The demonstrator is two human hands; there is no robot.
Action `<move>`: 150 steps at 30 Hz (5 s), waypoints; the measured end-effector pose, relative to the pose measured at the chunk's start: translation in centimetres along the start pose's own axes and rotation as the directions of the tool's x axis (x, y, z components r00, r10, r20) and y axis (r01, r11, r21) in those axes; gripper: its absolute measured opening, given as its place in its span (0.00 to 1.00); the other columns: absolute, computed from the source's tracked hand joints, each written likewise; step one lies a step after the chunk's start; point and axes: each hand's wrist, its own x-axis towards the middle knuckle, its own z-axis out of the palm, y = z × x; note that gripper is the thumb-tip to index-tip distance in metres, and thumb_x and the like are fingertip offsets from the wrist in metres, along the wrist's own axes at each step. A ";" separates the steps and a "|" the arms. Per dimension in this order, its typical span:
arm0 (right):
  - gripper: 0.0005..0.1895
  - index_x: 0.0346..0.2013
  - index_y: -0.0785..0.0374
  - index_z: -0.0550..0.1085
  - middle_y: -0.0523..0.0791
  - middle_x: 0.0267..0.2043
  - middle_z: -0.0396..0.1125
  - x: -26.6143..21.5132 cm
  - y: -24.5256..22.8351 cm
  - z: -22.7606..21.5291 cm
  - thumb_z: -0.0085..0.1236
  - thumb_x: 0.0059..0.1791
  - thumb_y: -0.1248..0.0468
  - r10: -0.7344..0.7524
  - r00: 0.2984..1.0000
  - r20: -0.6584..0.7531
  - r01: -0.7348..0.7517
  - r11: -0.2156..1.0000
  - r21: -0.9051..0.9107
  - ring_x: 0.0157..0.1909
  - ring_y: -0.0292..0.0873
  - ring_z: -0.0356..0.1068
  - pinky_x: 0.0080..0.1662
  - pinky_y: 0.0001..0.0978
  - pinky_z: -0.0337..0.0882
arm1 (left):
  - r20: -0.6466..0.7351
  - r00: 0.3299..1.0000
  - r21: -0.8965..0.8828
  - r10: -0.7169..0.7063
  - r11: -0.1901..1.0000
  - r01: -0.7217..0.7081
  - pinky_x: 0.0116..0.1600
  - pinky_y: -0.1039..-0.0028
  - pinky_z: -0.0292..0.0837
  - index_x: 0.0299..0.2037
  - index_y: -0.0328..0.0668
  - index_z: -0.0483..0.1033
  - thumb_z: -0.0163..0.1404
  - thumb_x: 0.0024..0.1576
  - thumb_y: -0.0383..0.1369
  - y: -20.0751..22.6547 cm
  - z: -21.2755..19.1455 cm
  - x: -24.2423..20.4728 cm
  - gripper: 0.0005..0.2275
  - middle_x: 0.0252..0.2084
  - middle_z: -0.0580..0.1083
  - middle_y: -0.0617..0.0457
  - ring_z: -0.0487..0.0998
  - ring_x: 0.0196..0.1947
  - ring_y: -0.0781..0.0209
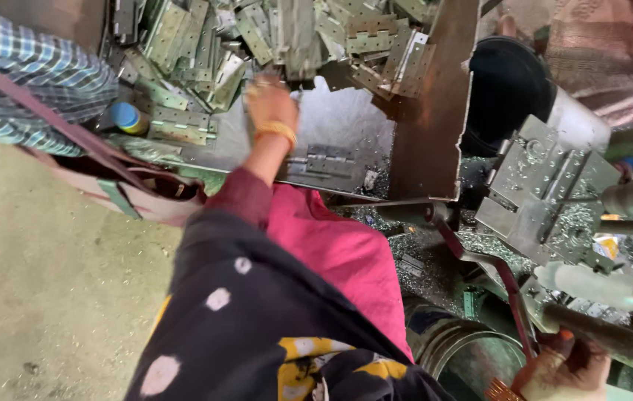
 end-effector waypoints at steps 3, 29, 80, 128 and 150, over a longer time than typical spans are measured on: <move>0.11 0.57 0.77 0.66 0.53 0.50 0.72 0.4 -1.2 0.6 0.46 0.66 0.68 -0.002 1.000 0.023 -0.001 0.994 0.113 0.46 0.41 0.74 0.45 0.28 0.75 | -0.050 0.998 0.018 -0.036 0.999 0.037 0.53 0.52 0.66 0.57 0.40 0.72 0.53 0.45 0.38 -0.2 2.4 3.4 0.26 0.60 0.71 0.43 0.71 0.57 0.41; 0.04 0.45 0.66 0.77 0.46 0.37 0.77 0.3 2.8 -1.5 0.57 0.57 0.68 -0.079 0.997 0.008 0.066 0.768 -0.637 0.31 0.38 0.76 0.36 0.30 0.74 | 0.287 0.813 -0.154 0.506 0.862 -0.482 0.58 0.53 0.66 0.49 0.50 0.81 0.51 0.53 0.28 4.4 -0.2 0.0 0.14 0.70 0.62 0.42 0.71 0.58 0.44; 0.31 0.62 0.58 0.66 0.60 0.41 0.74 -2.8 4.4 -0.9 0.55 0.48 0.48 0.561 0.802 0.205 -0.393 0.753 -0.527 0.43 0.65 0.75 0.45 0.55 0.71 | -0.216 0.666 -0.631 0.714 0.419 -0.653 0.61 0.59 0.74 0.46 0.35 0.80 0.50 0.50 0.22 30.2 -16.3 -24.6 0.13 0.49 0.77 0.38 0.78 0.52 0.45; 0.26 0.43 0.69 0.76 0.63 0.36 0.72 -5.2 14.3 0.6 0.59 0.49 0.46 0.616 0.711 0.339 -0.315 0.710 -0.630 0.41 0.67 0.74 0.42 0.55 0.71 | 0.184 0.592 -0.286 0.785 0.619 -0.731 0.73 0.48 0.38 0.46 0.41 0.83 0.40 0.62 0.31 35.1 -15.4 -22.9 0.15 0.66 0.68 0.49 0.57 0.71 0.52; 0.27 0.60 0.58 0.71 0.61 0.44 0.73 0.0 1.8 -0.8 0.54 0.49 0.51 0.573 0.747 0.337 -0.357 0.773 -0.524 0.47 0.63 0.74 0.49 0.50 0.70 | -0.458 0.216 -0.288 0.863 0.086 -0.954 0.58 0.62 0.64 0.59 0.46 0.75 0.48 0.60 0.27 27.5 -15.1 -26.3 0.17 0.60 0.74 0.45 0.76 0.48 0.55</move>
